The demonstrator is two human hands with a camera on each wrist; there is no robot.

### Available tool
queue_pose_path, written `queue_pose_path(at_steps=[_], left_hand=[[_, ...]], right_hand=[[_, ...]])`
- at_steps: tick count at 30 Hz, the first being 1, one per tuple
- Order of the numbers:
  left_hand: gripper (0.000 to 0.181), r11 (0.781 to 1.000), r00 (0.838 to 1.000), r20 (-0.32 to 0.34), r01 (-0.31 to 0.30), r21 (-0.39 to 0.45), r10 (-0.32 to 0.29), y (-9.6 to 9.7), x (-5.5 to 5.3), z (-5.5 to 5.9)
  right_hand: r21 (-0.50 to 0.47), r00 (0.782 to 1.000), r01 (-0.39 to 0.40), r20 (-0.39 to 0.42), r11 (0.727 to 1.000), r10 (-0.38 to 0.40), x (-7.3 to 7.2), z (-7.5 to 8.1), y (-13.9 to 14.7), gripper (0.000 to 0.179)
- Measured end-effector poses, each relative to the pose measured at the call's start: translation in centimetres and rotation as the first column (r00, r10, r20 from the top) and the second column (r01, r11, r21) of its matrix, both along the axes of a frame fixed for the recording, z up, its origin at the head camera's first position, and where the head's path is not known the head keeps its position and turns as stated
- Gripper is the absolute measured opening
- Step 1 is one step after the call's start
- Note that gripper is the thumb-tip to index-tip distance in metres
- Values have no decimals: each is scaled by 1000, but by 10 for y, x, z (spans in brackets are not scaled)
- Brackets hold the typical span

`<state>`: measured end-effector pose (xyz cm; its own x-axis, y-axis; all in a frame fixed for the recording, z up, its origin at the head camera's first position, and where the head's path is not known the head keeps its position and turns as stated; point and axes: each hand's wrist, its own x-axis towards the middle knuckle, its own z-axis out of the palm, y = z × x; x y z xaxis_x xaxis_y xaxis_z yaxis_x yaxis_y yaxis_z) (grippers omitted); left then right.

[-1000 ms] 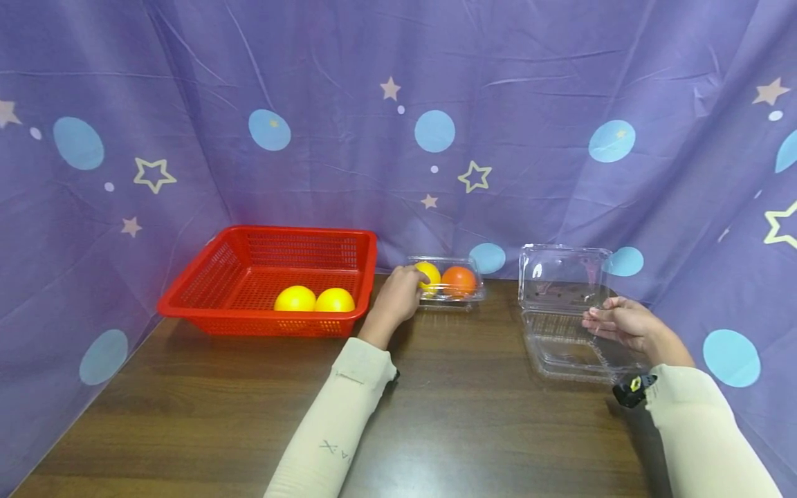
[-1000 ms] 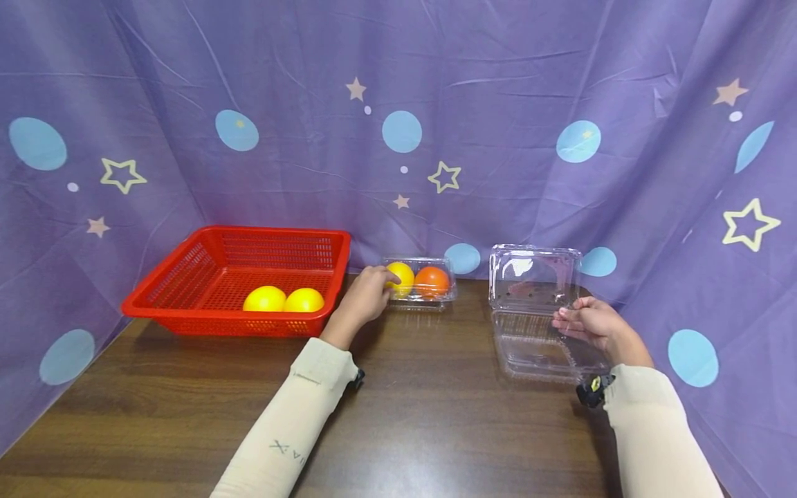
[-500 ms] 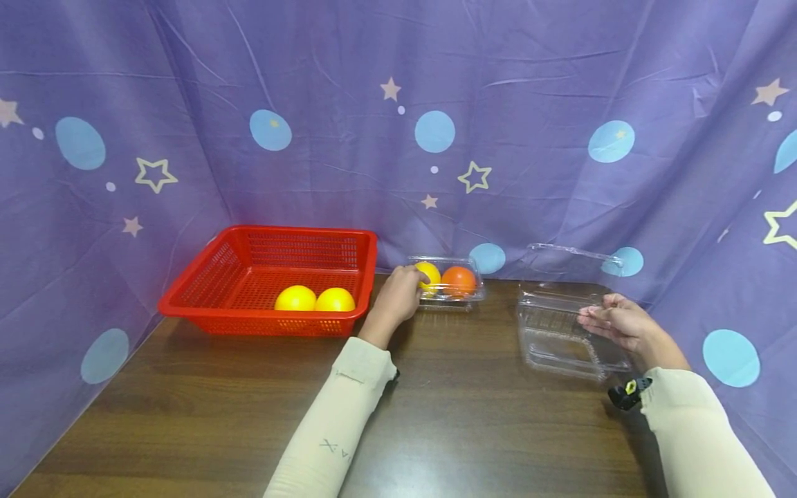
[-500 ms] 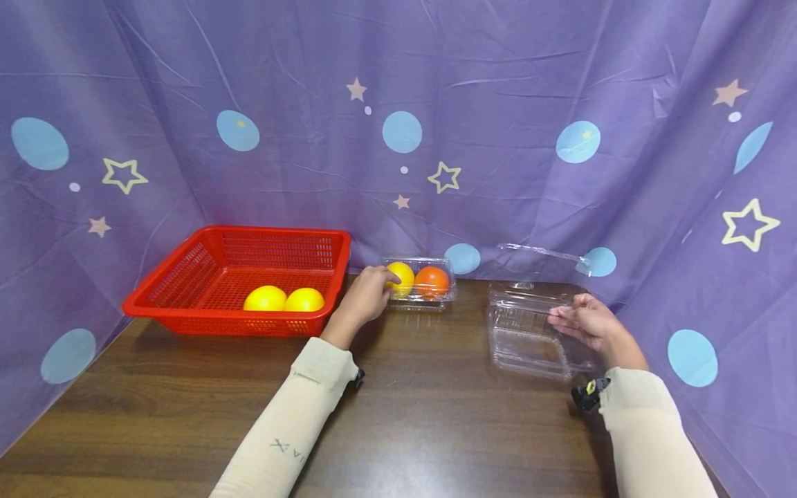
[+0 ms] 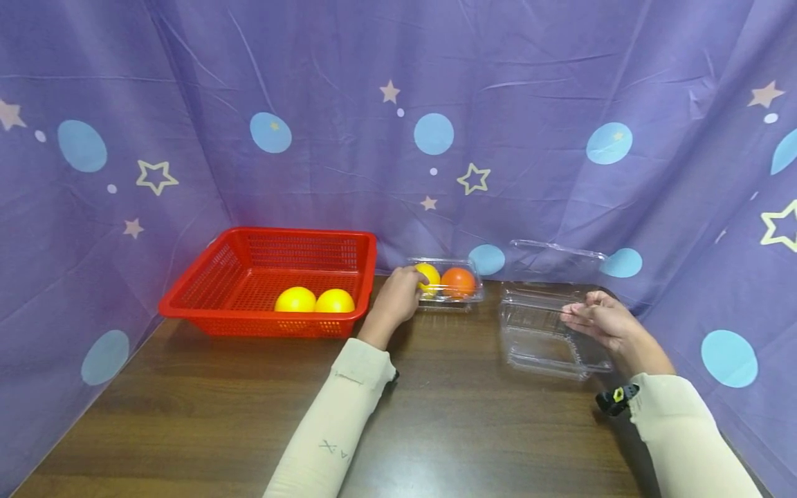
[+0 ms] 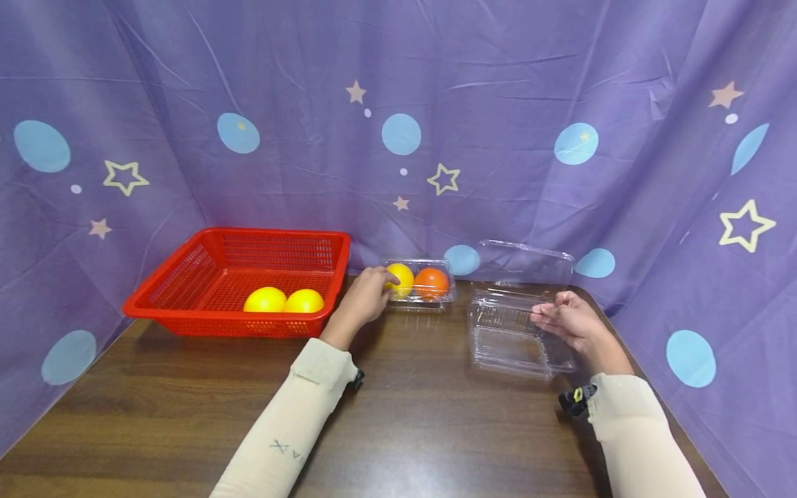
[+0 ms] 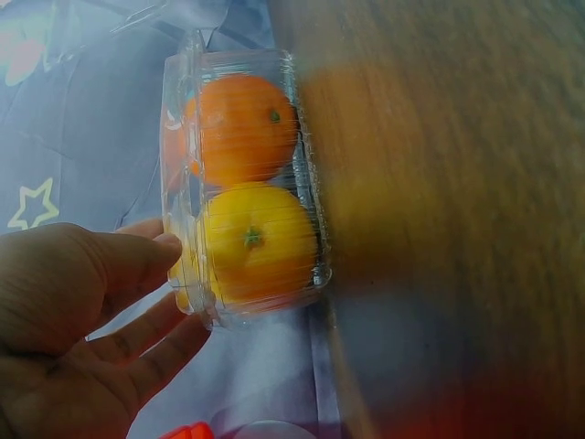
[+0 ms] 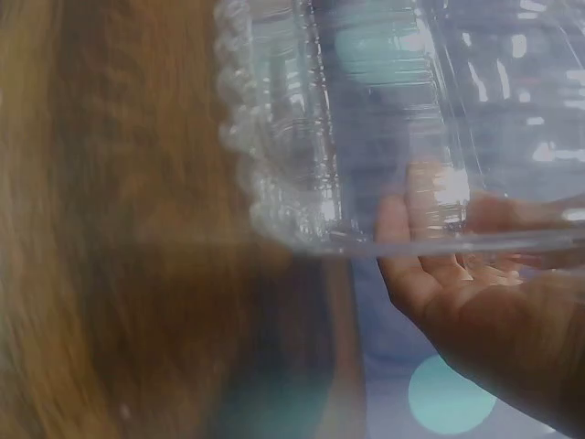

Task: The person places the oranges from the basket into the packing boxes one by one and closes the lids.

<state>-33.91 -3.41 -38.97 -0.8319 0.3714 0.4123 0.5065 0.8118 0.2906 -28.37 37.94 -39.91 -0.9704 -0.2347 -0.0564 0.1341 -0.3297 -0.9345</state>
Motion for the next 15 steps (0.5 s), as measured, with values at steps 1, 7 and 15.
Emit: queue_pose_path(at_steps=[1,7,15], left_hand=[[23,1000,1000,2,-2,3,2,0,0,0],[23,1000,1000,5,-9,7,9,0,0,1],[23,1000,1000,-28,3,-6,-3,0,4,6]], right_hand=[[3,1000,0,-3,1000,0,0,0,-2,27],[43,1000,-4,-27,999,5,1,4,-17,26],[41,998,-3,-62,999,5,4,10,-42,24]])
